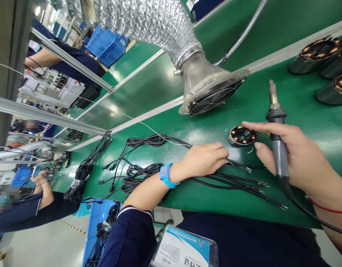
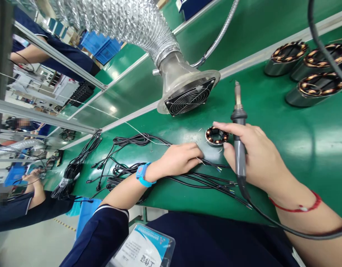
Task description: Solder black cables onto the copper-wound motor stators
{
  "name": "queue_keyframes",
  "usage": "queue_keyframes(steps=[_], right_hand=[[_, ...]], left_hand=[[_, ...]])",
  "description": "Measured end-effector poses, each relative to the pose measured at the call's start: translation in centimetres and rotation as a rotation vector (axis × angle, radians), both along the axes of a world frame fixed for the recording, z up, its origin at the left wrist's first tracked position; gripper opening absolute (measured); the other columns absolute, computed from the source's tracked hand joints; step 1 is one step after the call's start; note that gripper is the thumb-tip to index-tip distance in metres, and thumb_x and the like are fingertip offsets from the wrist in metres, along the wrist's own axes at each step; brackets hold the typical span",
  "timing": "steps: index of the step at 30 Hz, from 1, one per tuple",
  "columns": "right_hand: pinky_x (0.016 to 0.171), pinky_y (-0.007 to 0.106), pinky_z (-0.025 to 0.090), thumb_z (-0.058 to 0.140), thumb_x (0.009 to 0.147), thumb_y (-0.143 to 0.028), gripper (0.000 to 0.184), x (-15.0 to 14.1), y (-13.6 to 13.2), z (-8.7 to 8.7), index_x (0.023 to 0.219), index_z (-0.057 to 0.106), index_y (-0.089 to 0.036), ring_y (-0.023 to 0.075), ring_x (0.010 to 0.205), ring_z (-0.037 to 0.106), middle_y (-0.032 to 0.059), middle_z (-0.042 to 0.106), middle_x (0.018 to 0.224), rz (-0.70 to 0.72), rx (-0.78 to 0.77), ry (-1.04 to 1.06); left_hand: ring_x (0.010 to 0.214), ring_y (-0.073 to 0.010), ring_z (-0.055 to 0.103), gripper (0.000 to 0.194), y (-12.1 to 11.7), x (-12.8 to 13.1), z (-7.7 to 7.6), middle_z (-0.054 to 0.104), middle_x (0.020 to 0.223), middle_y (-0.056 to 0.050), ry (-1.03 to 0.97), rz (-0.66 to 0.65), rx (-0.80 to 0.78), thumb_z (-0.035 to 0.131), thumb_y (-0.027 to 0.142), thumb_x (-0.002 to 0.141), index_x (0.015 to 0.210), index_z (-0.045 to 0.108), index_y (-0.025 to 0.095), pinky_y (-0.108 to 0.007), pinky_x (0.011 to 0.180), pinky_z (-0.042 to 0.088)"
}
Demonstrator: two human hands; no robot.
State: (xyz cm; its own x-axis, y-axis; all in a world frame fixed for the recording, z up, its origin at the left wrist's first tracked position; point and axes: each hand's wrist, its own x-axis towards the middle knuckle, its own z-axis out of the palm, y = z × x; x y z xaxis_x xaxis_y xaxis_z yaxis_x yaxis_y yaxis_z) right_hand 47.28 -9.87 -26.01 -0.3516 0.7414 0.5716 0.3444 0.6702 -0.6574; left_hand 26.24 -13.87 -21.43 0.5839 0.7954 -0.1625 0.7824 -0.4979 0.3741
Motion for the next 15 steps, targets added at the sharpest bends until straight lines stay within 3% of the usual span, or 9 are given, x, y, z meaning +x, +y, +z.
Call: queue_keyframes(steps=[3,6,13,15], right_hand=[[0.081,0.026,0.055,0.052,0.088,-0.025,0.034,-0.8,-1.1,1.3,0.122,0.047,-0.020,0.0118,0.089,0.063,0.0066,0.061,0.108,0.059,-0.103,0.170],[0.073,0.014,0.055,0.055,0.087,-0.021,0.032,-1.8,-1.9,2.4,0.117,0.044,-0.018,0.0072,0.076,0.063,0.0056,0.062,0.098,0.104,-0.169,0.291],[0.081,0.013,0.054,0.061,0.083,-0.025,0.036,-2.8,-2.2,2.8,0.115,0.046,-0.019,0.0088,0.085,0.064,0.0049,0.063,0.088,0.071,-0.302,0.374],[0.073,0.013,0.054,0.061,0.084,-0.025,0.036,-3.1,-2.1,2.8,0.116,0.045,-0.020,0.0094,0.081,0.064,0.0042,0.064,0.087,0.094,-0.353,0.391]], left_hand=[[0.081,-0.0102,0.055,0.020,0.2,-0.3,1.2,0.062,0.087,-0.003,-0.365,0.220,-0.053,0.049,0.029,0.089,0.088,0.061,0.012,-0.022,0.074,0.041],[0.070,-0.0061,0.049,0.018,0.3,-0.7,2.1,0.058,0.078,-0.001,-0.605,0.357,-0.119,0.056,0.029,0.084,0.080,0.059,0.012,-0.019,0.064,0.038],[0.059,-0.0036,0.036,0.022,0.2,-0.8,1.8,0.054,0.075,0.001,-0.696,0.418,-0.265,0.062,0.032,0.080,0.082,0.058,0.011,-0.020,0.055,0.030],[0.059,-0.0036,0.038,0.028,0.4,-0.8,1.6,0.056,0.078,-0.001,-0.827,0.436,-0.352,0.061,0.037,0.082,0.088,0.058,0.010,-0.020,0.056,0.032]])
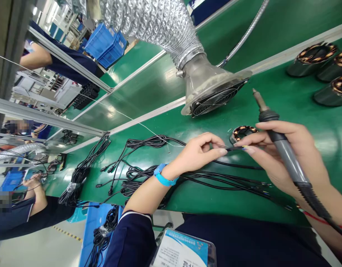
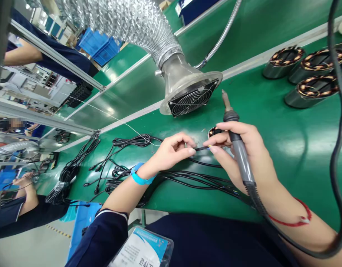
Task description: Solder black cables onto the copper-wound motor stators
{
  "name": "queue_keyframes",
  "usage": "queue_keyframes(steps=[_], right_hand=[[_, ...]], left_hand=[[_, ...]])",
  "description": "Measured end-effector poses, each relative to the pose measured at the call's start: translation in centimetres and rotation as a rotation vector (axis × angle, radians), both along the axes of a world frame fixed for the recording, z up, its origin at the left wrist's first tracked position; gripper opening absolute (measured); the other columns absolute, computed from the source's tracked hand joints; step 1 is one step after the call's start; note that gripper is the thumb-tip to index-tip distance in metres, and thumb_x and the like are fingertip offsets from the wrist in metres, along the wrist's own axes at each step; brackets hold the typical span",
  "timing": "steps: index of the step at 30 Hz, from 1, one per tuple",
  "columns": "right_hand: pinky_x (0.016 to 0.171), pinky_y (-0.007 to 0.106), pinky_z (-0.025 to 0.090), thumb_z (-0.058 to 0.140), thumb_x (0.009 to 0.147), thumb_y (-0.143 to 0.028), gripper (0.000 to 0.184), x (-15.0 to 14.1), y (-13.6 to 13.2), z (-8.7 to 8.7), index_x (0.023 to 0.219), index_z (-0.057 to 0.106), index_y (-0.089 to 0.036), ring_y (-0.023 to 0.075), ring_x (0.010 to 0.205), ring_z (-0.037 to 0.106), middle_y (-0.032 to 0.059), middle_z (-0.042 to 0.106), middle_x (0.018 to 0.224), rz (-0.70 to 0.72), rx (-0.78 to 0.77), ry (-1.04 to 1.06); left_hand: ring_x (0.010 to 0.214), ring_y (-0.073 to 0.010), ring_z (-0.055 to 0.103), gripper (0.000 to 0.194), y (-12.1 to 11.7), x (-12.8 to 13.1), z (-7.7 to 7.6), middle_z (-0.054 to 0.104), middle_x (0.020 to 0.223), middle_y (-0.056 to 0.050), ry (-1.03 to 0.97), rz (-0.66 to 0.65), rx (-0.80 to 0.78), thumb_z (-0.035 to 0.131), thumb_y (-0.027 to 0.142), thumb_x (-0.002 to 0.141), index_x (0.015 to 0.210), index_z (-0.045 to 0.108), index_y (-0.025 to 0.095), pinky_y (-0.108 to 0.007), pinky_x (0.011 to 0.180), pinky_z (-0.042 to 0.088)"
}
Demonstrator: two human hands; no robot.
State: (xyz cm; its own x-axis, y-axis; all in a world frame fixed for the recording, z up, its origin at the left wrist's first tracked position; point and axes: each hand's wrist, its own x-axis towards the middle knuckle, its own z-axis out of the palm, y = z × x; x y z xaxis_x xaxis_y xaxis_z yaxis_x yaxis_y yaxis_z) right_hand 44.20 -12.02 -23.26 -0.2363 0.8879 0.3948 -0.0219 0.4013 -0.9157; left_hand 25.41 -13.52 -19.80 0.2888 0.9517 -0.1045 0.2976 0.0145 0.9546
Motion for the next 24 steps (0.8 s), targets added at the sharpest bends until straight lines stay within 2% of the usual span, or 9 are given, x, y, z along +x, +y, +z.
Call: queue_keyframes(steps=[2,4,7,12,16,19,21,24], right_hand=[[0.063,0.013,0.054,0.062,0.083,-0.026,0.037,-0.3,0.0,0.1,0.115,0.044,-0.021,0.0103,0.073,0.064,0.0034,0.064,0.086,0.038,-0.045,0.030],[0.056,0.015,0.054,0.063,0.082,-0.028,0.037,-0.6,-0.1,0.2,0.113,0.043,-0.021,0.0113,0.065,0.062,0.0021,0.064,0.083,0.064,-0.088,0.072],[0.056,0.019,0.056,0.065,0.080,-0.031,0.041,-1.0,-0.2,0.1,0.112,0.041,-0.022,0.0126,0.061,0.061,0.0004,0.062,0.082,0.079,-0.145,0.131],[0.051,0.022,0.055,0.069,0.077,-0.032,0.049,-1.3,-0.1,-0.5,0.112,0.037,-0.021,0.0148,0.058,0.061,-0.0006,0.061,0.078,0.080,-0.198,0.184],[0.051,0.022,0.055,0.070,0.075,-0.031,0.052,-1.3,-0.1,-0.2,0.113,0.036,-0.021,0.0136,0.057,0.060,-0.0016,0.060,0.078,0.042,-0.195,0.190],[0.054,0.020,0.055,0.069,0.075,-0.029,0.049,-1.1,-0.4,0.3,0.113,0.039,-0.020,0.0125,0.062,0.061,-0.0005,0.061,0.079,0.018,-0.153,0.142],[0.060,0.018,0.055,0.069,0.075,-0.028,0.044,-0.9,-0.5,0.7,0.109,0.043,-0.018,0.0110,0.065,0.061,0.0009,0.061,0.079,0.008,-0.103,0.096],[0.060,0.015,0.053,0.066,0.076,-0.029,0.039,-0.6,-0.4,0.9,0.107,0.045,-0.017,0.0085,0.065,0.060,0.0009,0.060,0.077,0.029,-0.039,0.037]], left_hand=[[0.065,-0.0049,0.045,0.032,0.1,0.1,-0.1,0.058,0.081,-0.003,-0.143,0.029,-0.025,0.056,0.042,0.085,0.087,0.058,0.010,-0.020,0.062,0.037],[0.071,-0.0063,0.049,0.033,0.2,0.3,-0.2,0.058,0.079,-0.004,-0.190,0.070,-0.026,0.053,0.042,0.088,0.081,0.057,0.010,-0.021,0.069,0.040],[0.067,-0.0057,0.048,0.031,0.2,0.9,-0.3,0.056,0.073,-0.002,-0.129,0.123,-0.031,0.053,0.039,0.087,0.075,0.055,0.011,-0.021,0.067,0.039],[0.068,-0.0067,0.046,0.028,-0.4,1.6,-0.1,0.056,0.074,-0.001,-0.001,0.151,0.025,0.051,0.036,0.088,0.075,0.056,0.012,-0.021,0.065,0.038],[0.071,-0.0077,0.049,0.029,-0.7,1.6,0.3,0.056,0.074,-0.002,0.096,0.090,0.175,0.049,0.036,0.090,0.075,0.057,0.013,-0.021,0.069,0.040],[0.075,-0.0086,0.051,0.030,-0.5,1.2,0.8,0.060,0.075,-0.002,0.200,0.005,0.270,0.048,0.035,0.091,0.074,0.058,0.013,-0.024,0.080,0.040],[0.079,-0.0093,0.052,0.031,-0.3,0.9,1.1,0.062,0.078,-0.003,0.193,-0.084,0.199,0.048,0.038,0.091,0.076,0.059,0.013,-0.026,0.086,0.040],[0.074,-0.0095,0.057,0.037,0.2,0.6,1.3,0.060,0.078,-0.003,-0.079,-0.227,-0.188,0.052,0.048,0.086,0.085,0.055,0.012,-0.026,0.075,0.046]])
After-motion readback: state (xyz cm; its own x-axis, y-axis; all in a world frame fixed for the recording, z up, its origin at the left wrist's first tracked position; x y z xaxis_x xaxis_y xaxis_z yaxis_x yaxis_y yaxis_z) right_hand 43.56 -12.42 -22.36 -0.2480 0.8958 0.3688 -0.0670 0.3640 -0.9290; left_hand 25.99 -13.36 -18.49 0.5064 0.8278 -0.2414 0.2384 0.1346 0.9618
